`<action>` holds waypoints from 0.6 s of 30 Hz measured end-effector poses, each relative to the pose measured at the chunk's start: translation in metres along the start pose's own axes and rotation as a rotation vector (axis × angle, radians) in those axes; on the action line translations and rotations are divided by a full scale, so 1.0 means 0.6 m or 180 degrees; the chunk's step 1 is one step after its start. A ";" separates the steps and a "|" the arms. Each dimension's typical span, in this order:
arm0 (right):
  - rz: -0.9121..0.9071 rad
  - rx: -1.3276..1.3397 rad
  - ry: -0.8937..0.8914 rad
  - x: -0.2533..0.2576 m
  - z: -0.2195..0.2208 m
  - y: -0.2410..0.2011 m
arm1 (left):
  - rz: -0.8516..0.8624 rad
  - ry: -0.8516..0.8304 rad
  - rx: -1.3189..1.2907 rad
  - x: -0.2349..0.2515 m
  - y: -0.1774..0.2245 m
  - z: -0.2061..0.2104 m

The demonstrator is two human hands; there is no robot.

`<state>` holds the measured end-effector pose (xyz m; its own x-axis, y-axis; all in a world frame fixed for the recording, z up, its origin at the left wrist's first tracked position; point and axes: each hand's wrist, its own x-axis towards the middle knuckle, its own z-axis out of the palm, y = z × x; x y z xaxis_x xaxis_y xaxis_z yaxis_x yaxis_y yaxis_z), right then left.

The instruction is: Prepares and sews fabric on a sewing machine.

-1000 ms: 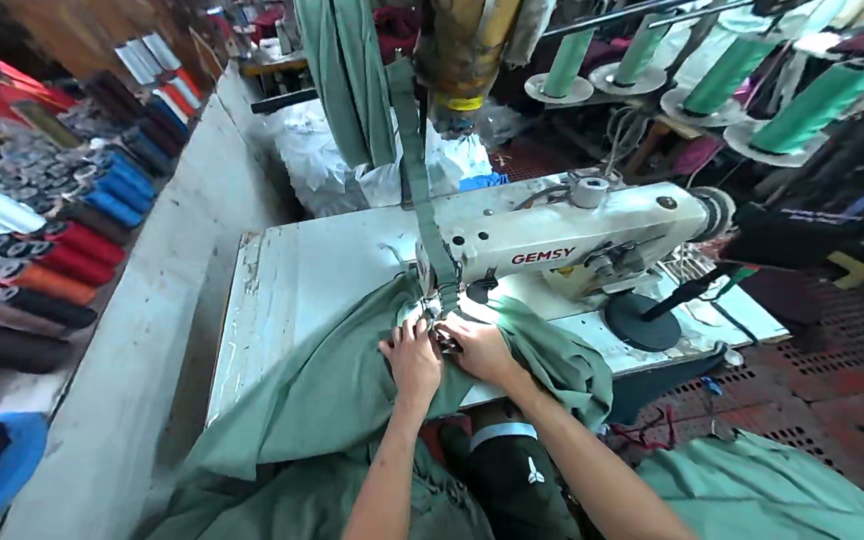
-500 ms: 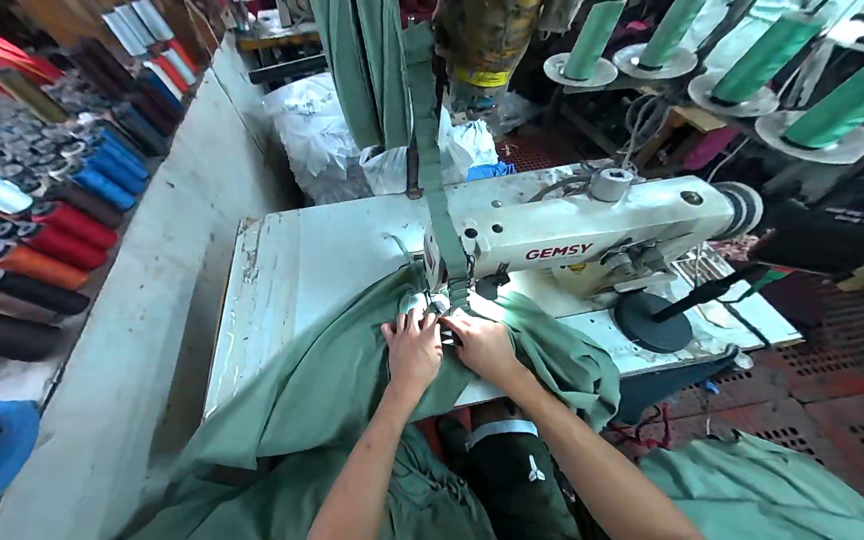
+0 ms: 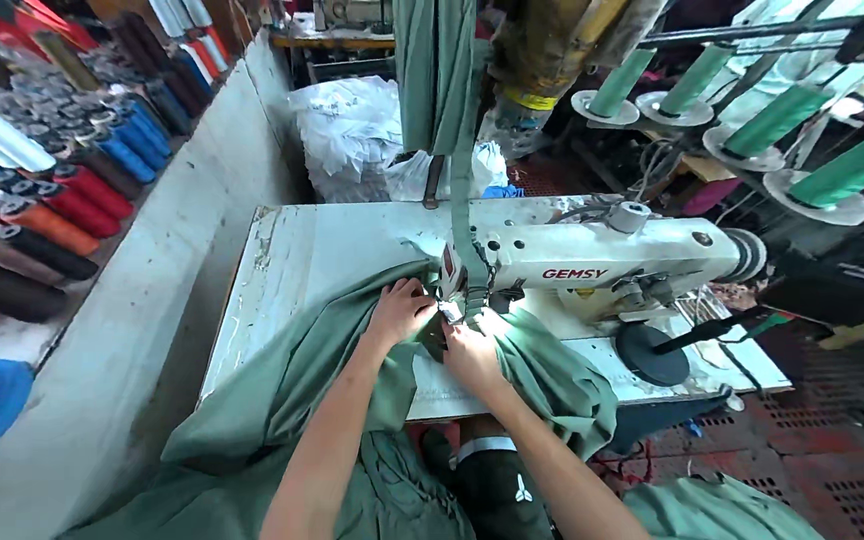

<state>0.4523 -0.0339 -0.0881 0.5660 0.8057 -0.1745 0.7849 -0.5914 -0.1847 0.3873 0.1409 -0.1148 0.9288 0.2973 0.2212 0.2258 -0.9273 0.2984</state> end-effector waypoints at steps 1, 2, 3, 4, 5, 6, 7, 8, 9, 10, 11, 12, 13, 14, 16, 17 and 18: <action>-0.0006 -0.0001 0.0011 -0.001 -0.001 0.000 | -0.0222 0.0035 0.0003 -0.008 0.017 -0.007; -0.0020 -0.0009 0.0013 -0.001 -0.003 0.001 | -0.0511 0.0152 -0.0159 -0.019 0.039 -0.016; -0.0043 0.0006 0.0032 -0.002 -0.003 0.003 | -0.0773 0.0386 -0.0517 -0.032 0.060 -0.020; -0.0059 0.0052 0.0028 -0.004 -0.002 0.005 | -0.0981 0.0624 -0.1084 -0.046 0.078 -0.018; -0.0089 0.0110 0.0082 -0.008 0.001 0.008 | -0.1068 0.0825 -0.1650 -0.057 0.087 -0.009; -0.0146 0.0181 0.0229 -0.011 0.009 0.013 | -0.1047 0.0905 -0.1976 -0.065 0.087 0.002; -0.0222 0.0261 0.0473 -0.014 0.019 0.017 | -0.0913 0.0899 -0.1880 -0.068 0.080 0.011; -0.0295 0.0313 0.0728 -0.015 0.027 0.021 | -0.0745 0.0795 -0.1518 -0.065 0.070 0.014; -0.0318 0.0348 0.0851 -0.015 0.029 0.022 | -0.0609 0.0636 -0.1123 -0.056 0.060 0.012; -0.0291 0.0378 0.0871 -0.014 0.028 0.022 | -0.0551 0.0405 -0.0786 -0.045 0.051 0.008; -0.0267 0.0380 0.0869 -0.011 0.028 0.023 | -0.0515 0.0244 -0.0550 -0.033 0.043 0.008; -0.0277 0.0376 0.0881 -0.008 0.028 0.025 | -0.0497 0.0094 -0.0409 -0.021 0.037 0.008; -0.0323 0.0375 0.0906 -0.007 0.029 0.027 | -0.0487 -0.0018 -0.0298 -0.011 0.032 0.007; -0.0393 0.0370 0.0921 -0.008 0.029 0.029 | -0.0491 -0.0121 -0.0196 -0.002 0.028 0.006; -0.0570 0.0314 0.0893 -0.010 0.028 0.041 | -0.0546 -0.0277 -0.0088 0.011 0.024 0.002; -0.0698 0.0269 0.0897 -0.007 0.027 0.054 | -0.0585 -0.0309 -0.0060 0.017 0.022 0.001; -0.0801 0.0216 0.0935 -0.003 0.025 0.070 | -0.0616 -0.0300 -0.0035 0.021 0.019 0.001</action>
<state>0.4807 -0.0606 -0.1102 0.4137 0.8950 0.1669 0.8955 -0.3671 -0.2515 0.4018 0.1339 -0.1091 0.8920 0.4465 0.0710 0.3998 -0.8523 0.3371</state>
